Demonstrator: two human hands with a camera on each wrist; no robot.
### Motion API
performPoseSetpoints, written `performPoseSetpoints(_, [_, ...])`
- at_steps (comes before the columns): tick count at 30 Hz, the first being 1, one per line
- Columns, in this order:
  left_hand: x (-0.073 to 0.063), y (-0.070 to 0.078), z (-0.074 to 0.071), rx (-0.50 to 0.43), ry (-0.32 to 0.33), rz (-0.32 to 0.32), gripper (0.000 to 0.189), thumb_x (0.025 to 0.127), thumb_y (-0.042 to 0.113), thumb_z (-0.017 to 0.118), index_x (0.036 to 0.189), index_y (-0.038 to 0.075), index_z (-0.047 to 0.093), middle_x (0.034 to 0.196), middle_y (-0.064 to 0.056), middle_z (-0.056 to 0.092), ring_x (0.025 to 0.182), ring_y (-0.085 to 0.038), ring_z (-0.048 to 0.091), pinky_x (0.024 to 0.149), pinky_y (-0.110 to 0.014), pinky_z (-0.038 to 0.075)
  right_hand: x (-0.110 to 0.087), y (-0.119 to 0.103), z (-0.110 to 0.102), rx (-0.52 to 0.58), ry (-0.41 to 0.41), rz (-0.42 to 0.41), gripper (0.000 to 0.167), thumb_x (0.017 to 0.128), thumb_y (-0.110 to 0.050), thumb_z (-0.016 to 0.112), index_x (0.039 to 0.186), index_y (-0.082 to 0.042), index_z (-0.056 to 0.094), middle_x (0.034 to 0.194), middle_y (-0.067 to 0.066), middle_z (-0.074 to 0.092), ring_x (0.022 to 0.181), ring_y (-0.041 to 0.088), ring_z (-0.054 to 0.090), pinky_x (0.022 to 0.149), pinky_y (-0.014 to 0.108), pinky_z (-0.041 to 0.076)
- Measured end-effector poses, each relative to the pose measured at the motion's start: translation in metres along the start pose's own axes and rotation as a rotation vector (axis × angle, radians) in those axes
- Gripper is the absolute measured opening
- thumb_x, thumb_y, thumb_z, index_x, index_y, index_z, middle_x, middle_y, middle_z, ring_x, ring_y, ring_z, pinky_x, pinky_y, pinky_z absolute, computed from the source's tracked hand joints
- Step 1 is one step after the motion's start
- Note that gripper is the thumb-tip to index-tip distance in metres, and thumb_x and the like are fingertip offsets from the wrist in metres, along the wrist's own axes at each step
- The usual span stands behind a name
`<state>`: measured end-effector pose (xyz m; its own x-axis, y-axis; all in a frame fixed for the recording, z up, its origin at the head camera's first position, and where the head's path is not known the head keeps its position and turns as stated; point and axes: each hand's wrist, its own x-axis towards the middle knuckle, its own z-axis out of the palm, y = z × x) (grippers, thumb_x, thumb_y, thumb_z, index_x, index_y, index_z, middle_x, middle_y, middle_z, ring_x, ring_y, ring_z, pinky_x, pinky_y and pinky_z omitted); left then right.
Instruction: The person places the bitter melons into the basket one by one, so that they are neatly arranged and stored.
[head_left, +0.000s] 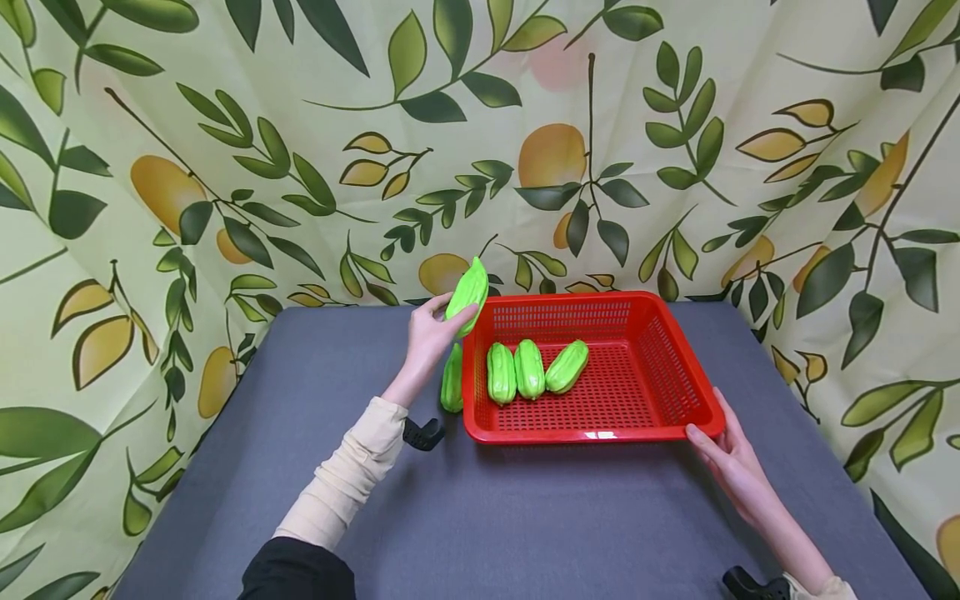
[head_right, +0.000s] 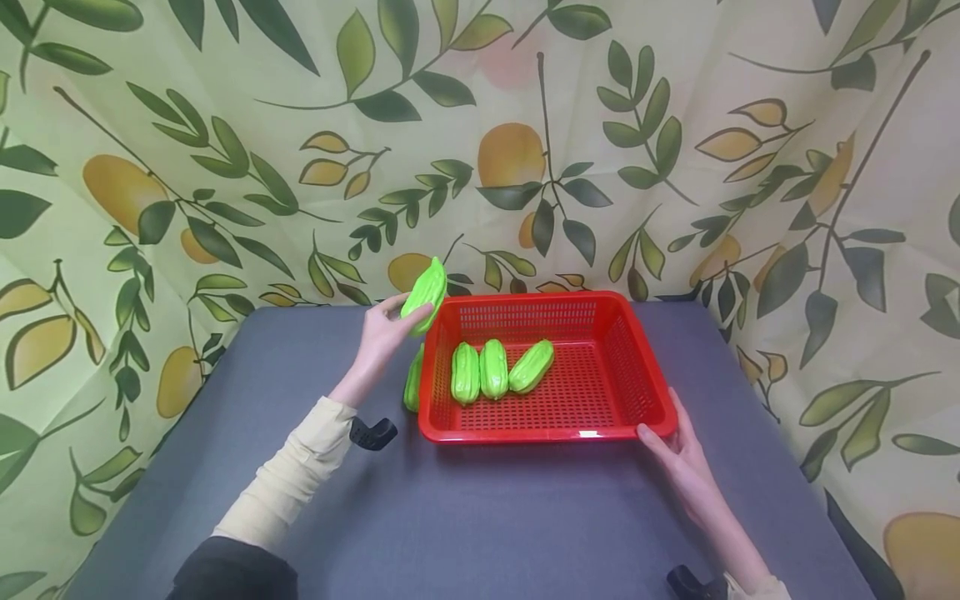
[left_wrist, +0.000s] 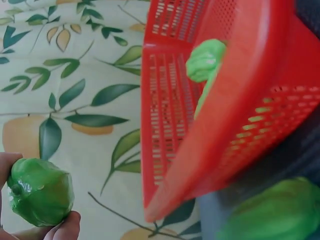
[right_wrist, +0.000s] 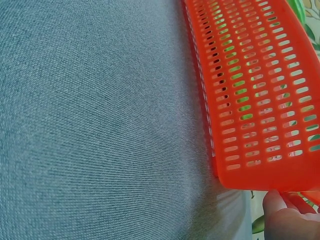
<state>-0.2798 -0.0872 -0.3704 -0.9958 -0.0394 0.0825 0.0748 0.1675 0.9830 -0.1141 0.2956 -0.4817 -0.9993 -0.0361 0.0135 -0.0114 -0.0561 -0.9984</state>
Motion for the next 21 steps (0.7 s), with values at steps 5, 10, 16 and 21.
performPoseSetpoints(5, [0.003, 0.006, 0.012, 0.041, -0.031, 0.008, 0.054, 0.080, 0.025, 0.076, 0.125, 0.001, 0.059, 0.124, -0.017, 0.063, 0.115, -0.025, 0.061, 0.095, -0.038, 0.050, 0.000, 0.001, -0.001, 0.008, 0.003, -0.002, 0.078, 0.099, -0.012, 0.044, 0.152, -0.022, -0.012, 0.160, 0.009, -0.002, 0.117, -0.017, 0.041, 0.089, 0.007, 0.045])
performPoseSetpoints(10, [0.009, 0.008, 0.021, 0.113, -0.048, 0.029, 0.058, 0.078, 0.028, 0.076, 0.128, 0.002, 0.058, 0.126, -0.016, 0.062, 0.115, -0.027, 0.061, 0.094, -0.038, 0.050, -0.001, 0.002, 0.000, 0.001, 0.006, -0.013, 0.077, 0.099, -0.012, 0.044, 0.152, -0.022, -0.011, 0.160, 0.008, 0.002, 0.117, -0.017, 0.042, 0.088, 0.007, 0.045])
performPoseSetpoints(16, [0.013, 0.009, 0.031, 0.138, -0.062, 0.035, 0.057, 0.079, 0.029, 0.075, 0.128, 0.005, 0.059, 0.124, -0.014, 0.063, 0.112, -0.026, 0.062, 0.089, -0.037, 0.052, -0.001, 0.002, 0.000, 0.000, 0.001, -0.019, 0.077, 0.099, -0.012, 0.044, 0.152, -0.022, -0.012, 0.160, 0.011, 0.000, 0.118, -0.016, 0.042, 0.089, 0.007, 0.045])
performPoseSetpoints(21, [0.016, 0.011, 0.042, 0.158, -0.067, 0.054, 0.055, 0.079, 0.030, 0.075, 0.126, 0.006, 0.060, 0.119, -0.014, 0.065, 0.104, -0.026, 0.064, 0.078, -0.030, 0.052, -0.001, 0.001, 0.000, 0.003, -0.004, -0.022, 0.078, 0.099, -0.011, 0.044, 0.152, -0.020, -0.012, 0.159, 0.012, 0.000, 0.118, -0.016, 0.042, 0.089, 0.007, 0.045])
